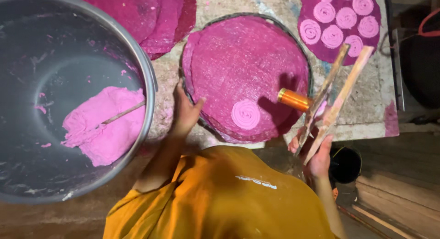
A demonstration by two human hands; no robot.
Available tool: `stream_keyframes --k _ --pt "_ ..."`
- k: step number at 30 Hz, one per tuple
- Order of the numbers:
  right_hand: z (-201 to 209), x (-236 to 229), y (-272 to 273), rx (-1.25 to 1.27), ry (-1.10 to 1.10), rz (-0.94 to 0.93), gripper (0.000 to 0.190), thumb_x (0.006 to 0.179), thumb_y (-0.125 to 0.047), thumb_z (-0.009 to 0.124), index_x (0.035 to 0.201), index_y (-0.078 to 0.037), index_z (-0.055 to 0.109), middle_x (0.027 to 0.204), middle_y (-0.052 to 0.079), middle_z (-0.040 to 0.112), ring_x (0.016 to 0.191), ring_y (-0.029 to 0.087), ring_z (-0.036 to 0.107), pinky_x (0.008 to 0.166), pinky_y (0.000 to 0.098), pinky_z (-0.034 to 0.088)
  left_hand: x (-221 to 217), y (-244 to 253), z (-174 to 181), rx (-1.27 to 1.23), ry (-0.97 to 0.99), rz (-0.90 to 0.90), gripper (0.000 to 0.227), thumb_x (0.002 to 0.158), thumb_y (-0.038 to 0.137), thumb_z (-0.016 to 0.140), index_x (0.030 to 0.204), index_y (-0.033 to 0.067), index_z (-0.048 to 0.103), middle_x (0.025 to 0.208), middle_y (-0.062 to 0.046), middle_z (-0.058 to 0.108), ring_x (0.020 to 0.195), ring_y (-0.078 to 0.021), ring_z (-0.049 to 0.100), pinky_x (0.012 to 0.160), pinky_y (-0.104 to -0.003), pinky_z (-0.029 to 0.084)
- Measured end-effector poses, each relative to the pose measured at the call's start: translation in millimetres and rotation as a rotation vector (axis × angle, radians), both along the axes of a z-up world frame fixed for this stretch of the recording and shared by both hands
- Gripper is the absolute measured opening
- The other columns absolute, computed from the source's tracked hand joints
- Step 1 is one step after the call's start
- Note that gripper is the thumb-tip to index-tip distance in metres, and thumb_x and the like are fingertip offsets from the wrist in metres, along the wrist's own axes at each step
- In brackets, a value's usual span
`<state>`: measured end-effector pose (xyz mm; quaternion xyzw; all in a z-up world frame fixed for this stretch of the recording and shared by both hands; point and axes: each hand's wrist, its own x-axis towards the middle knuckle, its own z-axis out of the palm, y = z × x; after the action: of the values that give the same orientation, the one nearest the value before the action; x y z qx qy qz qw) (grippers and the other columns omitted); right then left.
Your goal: The person scoops pink dough from a metal bowl and uses a wooden extruder to form spiral-shaped cylindrical cakes onto a purple tray. The person repeats this process, filling the tray with multiple cakes.
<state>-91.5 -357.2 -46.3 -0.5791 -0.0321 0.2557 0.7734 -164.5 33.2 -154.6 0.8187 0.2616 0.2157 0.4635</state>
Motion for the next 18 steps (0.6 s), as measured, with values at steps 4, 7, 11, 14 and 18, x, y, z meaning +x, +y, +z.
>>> stream_keyframes --k 4,7,11,14,18 --pt "7.3 20.5 15.0 -0.001 0.017 0.131 0.078 0.101 -0.076 0.032 0.116 -0.002 0.052 0.083 0.011 0.056 0.077 0.026 0.055 0.075 0.0415 0.047 -15.2 -15.4 57.4 0.226 0.044 0.07 0.098 0.079 0.023 0.086 0.153 -0.0055 0.028 0.151 -0.032 0.039 0.142 -0.0443 0.038 0.119 -0.055 0.028" --pt "35.6 34.4 35.2 -0.183 -0.133 0.292 0.07 0.095 -0.07 0.051 0.108 -0.001 0.058 0.085 0.012 0.061 0.077 0.025 0.059 0.071 0.0395 0.048 -14.0 -25.0 132.0 0.433 -0.065 -0.085 0.096 0.075 0.025 0.087 0.15 -0.0049 0.034 0.147 -0.03 0.044 0.138 -0.0443 0.042 0.116 -0.058 0.027" --pt "113.3 33.4 58.7 -0.462 -0.86 0.598 0.069 0.084 -0.064 0.07 0.109 0.001 0.063 0.089 0.013 0.066 0.079 0.027 0.065 0.071 0.0386 0.051 -16.7 -39.2 209.4 0.049 -0.074 -0.613 0.058 0.077 0.021 0.082 0.125 0.0021 0.056 0.117 -0.017 0.062 0.112 -0.0347 0.058 0.096 -0.049 0.042" --pt "175.5 28.4 91.1 -0.494 -1.65 0.479 0.071 0.074 -0.063 0.08 0.105 0.0 0.066 0.09 0.015 0.066 0.078 0.031 0.066 0.069 0.0397 0.053 -29.0 -47.7 237.7 -0.365 0.055 -0.952 0.029 0.08 0.017 0.078 0.107 0.0088 0.069 0.09 -0.008 0.07 0.087 -0.028 0.067 0.076 -0.04 0.056" --pt "222.7 56.0 138.1 -0.207 -1.868 0.684 0.076 0.075 -0.068 0.08 0.098 0.003 0.067 0.082 0.011 0.065 0.068 0.029 0.065 0.058 0.0381 0.049 -35.0 -52.3 244.9 -0.097 -0.027 -1.243 0.042 0.072 0.019 0.077 0.111 0.0069 0.065 0.084 -0.01 0.066 0.077 -0.0323 0.066 0.067 -0.042 0.053"
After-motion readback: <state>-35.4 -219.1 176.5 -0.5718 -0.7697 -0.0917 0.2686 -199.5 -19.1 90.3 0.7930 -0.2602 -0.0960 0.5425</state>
